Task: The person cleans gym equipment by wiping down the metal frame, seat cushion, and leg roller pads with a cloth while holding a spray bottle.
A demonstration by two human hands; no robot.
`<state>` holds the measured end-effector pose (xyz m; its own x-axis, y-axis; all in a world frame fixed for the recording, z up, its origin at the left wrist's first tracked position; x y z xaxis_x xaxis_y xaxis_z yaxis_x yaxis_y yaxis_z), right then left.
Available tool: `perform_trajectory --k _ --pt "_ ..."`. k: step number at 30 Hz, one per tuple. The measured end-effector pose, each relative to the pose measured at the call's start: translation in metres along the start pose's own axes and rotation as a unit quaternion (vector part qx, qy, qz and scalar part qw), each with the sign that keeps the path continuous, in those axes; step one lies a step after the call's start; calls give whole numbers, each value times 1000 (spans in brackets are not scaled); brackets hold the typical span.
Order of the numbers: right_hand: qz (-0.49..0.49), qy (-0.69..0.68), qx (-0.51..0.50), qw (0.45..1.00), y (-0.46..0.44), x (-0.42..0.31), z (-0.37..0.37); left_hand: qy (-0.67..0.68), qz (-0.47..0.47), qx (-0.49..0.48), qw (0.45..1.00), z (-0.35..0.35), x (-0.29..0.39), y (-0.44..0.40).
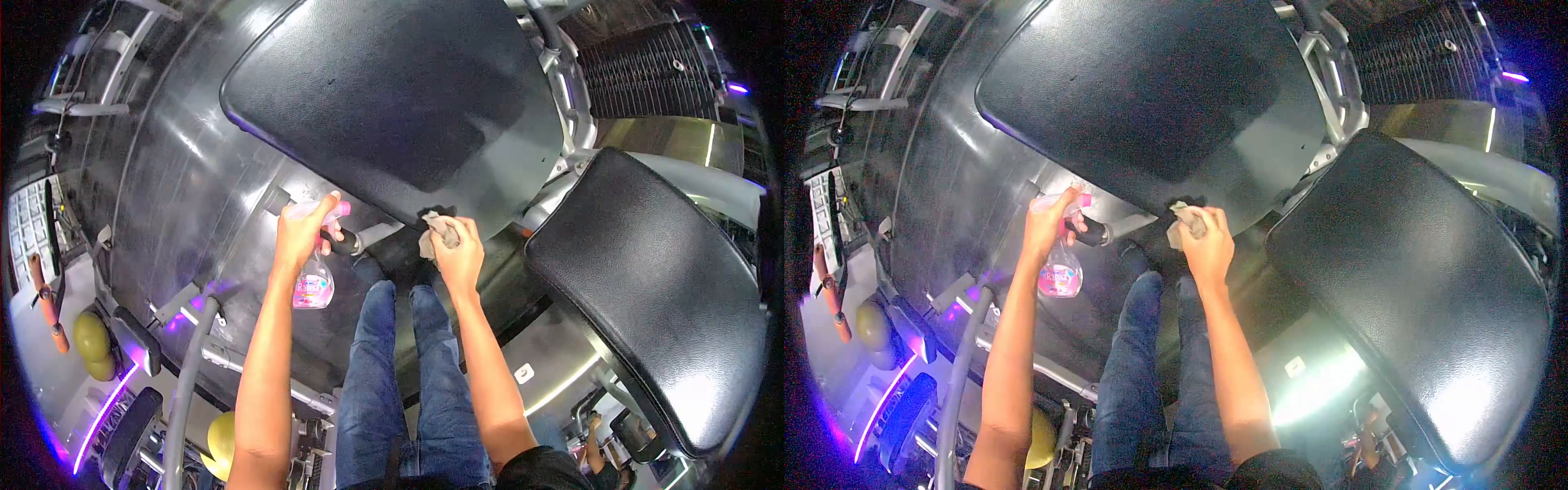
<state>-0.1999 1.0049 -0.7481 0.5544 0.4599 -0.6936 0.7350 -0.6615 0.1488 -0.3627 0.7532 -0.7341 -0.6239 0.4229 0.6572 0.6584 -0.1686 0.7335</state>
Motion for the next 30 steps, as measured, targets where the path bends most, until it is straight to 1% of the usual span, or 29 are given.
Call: perform_trajectory --k 1,2,4,5,7,8,10,12,14,15,16,17,18,19,20,21,22,23,25,26,27,28,30 --pt "33 2 0 999 3 7 -2 -4 3 -1 1000 0 0 -1" --pt "32 2 2 999 2 8 0 -4 4 -2 1000 0 -1 -2" --pt "-2 -32 59 998 -3 -14 1 -9 -9 -1 1000 1 -2 -2" --pt "-22 -37 69 997 -9 -28 7 -10 -9 -2 1000 1 -3 -2" --pt "-28 -70 59 995 -24 -56 23 -11 -1 4 1000 -1 -3 -3" --pt "-55 -58 40 996 -29 -74 29 -13 -2 5 1000 -1 -4 -3" --pt "-66 -39 -3 997 -31 -89 40 -3 16 -6 1000 1 -1 -4" --pt "-79 -43 9 996 -24 -78 35 -11 12 -7 1000 1 -1 -5" --pt "-78 -28 -13 997 -9 -59 27 -14 8 -4 1000 1 0 -4" --pt "-59 -28 -7 998 2 -45 22 -6 12 3 1000 2 1 -3" --pt "-39 -50 24 998 15 -31 13 3 15 10 1000 1 2 -2" --pt "-21 -83 82 993 29 -10 8 5 16 11 1000 1 2 -1" --pt "112 -115 118 980 48 21 8 -4 13 11 1000 0 2 -2" --pt "238 -242 157 927 78 69 28 -13 9 10 1000 1 1 -2" --pt "357 -360 190 841 107 110 54 -12 8 11 1000 1 1 -2" --pt "357 -358 188 842 109 114 62 -6 15 11 1000 1 2 -1" --pt "398 -514 126 749 111 111 95 -2 22 11 1000 1 3 0" --pt "422 -652 59 627 110 98 129 -1 21 13 1000 1 4 0" --pt "342 -741 93 571 77 50 135 -22 10 -3 1000 1 5 1" --pt "381 -790 112 467 69 64 172 -21 8 0 1000 0 5 1" --pt "444 -773 160 424 63 50 181 -21 9 -1 1000 1 5 1" --pt "480 -765 93 419 54 42 202 -21 11 -4 1000 3 5 1" --pt "550 -716 123 413 62 13 194 -25 6 -2 1000 2 5 0"
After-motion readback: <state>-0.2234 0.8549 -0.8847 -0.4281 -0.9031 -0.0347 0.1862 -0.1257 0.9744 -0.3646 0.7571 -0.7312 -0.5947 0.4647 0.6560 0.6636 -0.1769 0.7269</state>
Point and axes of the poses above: each hand's wrist, its own y-axis away from the middle knuckle, its own z-axis out of the palm, x = y × z, the point moved 9 cm from there along -y, towards the middle knuckle
